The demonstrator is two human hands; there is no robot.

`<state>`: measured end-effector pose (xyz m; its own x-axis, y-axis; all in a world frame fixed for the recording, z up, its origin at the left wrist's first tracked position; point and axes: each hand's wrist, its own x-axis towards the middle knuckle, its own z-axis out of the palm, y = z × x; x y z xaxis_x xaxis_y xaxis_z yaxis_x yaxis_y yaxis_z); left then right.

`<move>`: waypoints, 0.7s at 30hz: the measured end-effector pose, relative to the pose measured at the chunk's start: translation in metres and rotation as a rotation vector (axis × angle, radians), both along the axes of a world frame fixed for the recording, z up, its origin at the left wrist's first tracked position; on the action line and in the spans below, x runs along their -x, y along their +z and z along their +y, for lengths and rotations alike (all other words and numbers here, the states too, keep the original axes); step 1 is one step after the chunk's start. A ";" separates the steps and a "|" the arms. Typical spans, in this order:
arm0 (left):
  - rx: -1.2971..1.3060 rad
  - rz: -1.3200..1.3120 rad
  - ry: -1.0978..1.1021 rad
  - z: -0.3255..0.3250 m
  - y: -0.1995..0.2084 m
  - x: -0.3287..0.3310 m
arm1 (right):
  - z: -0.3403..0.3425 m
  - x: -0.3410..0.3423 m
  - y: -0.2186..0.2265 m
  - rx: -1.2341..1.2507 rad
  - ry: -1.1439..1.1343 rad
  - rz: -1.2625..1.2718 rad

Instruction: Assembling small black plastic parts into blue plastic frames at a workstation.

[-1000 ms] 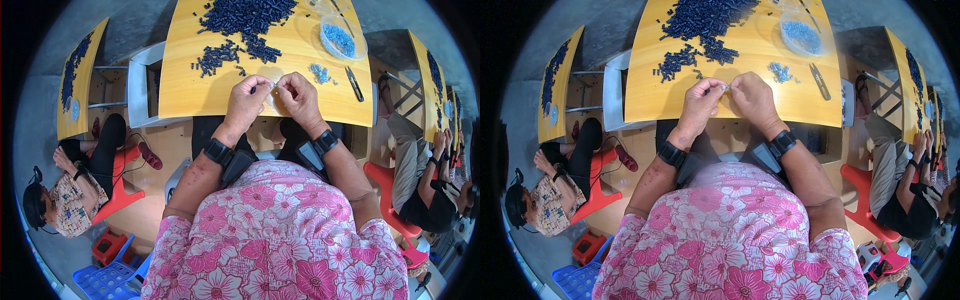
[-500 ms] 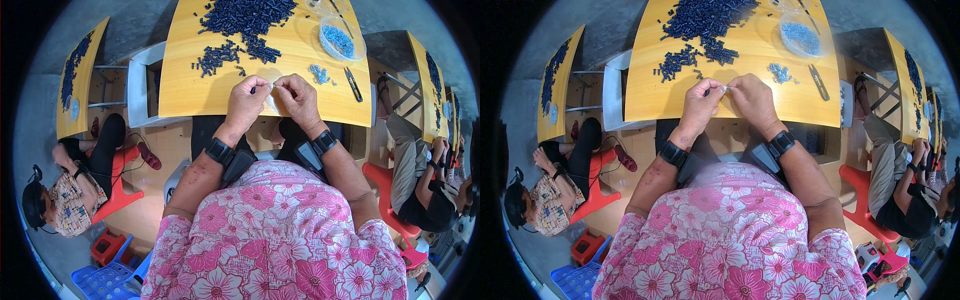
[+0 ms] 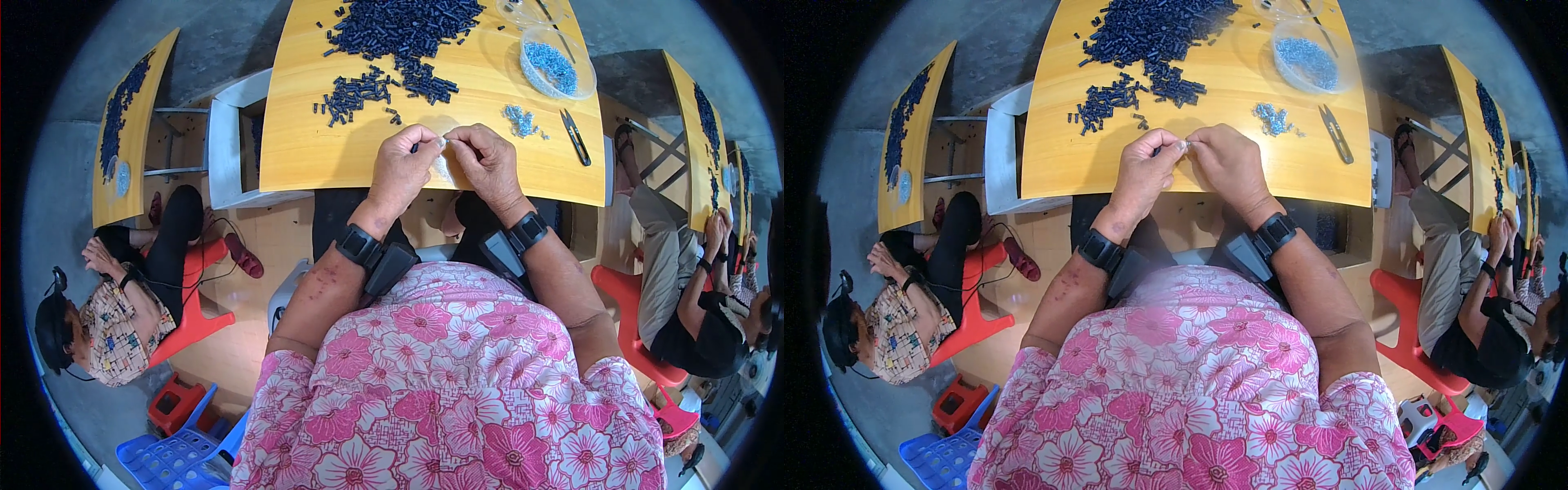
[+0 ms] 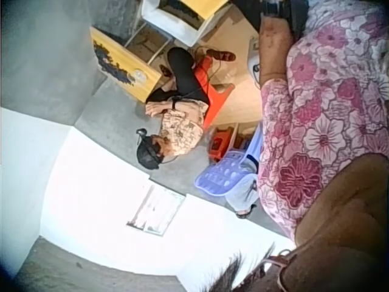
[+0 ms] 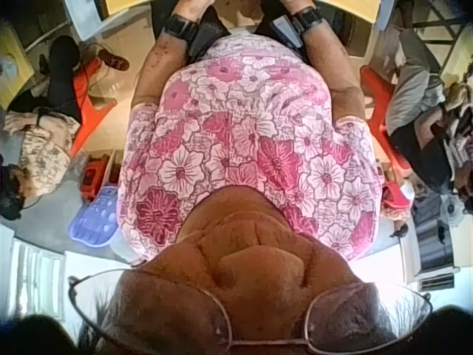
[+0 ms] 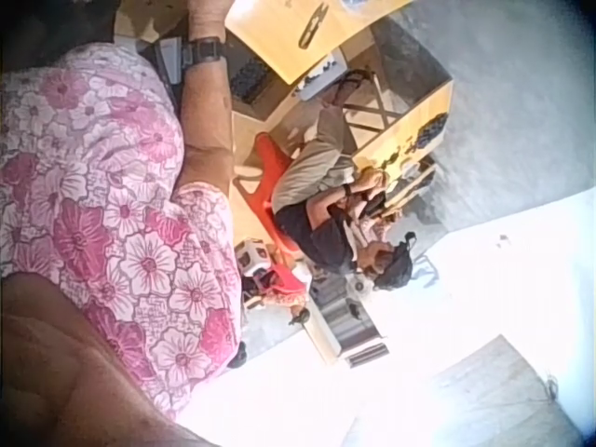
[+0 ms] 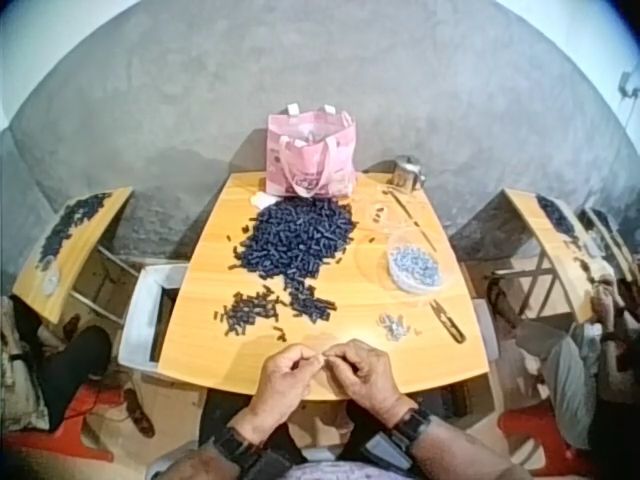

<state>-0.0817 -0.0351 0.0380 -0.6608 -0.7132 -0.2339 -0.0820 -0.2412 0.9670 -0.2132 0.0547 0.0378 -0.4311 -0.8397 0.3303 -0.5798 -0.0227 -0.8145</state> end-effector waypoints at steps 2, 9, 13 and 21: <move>-0.029 -0.004 -0.003 0.001 0.001 -0.001 | 0.000 0.000 0.001 -0.023 -0.005 -0.021; -0.065 0.005 -0.042 0.000 0.001 -0.002 | -0.001 0.003 -0.004 -0.061 0.002 -0.023; -0.003 -0.045 -0.025 0.002 0.002 -0.001 | -0.003 0.002 -0.003 -0.057 0.026 -0.010; 0.123 0.004 0.000 0.003 -0.007 0.001 | -0.001 0.002 -0.003 -0.061 0.029 -0.007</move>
<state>-0.0830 -0.0320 0.0311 -0.6618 -0.7361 -0.1424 -0.0784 -0.1210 0.9896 -0.2155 0.0532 0.0344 -0.4081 -0.8706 0.2749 -0.5736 0.0102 -0.8191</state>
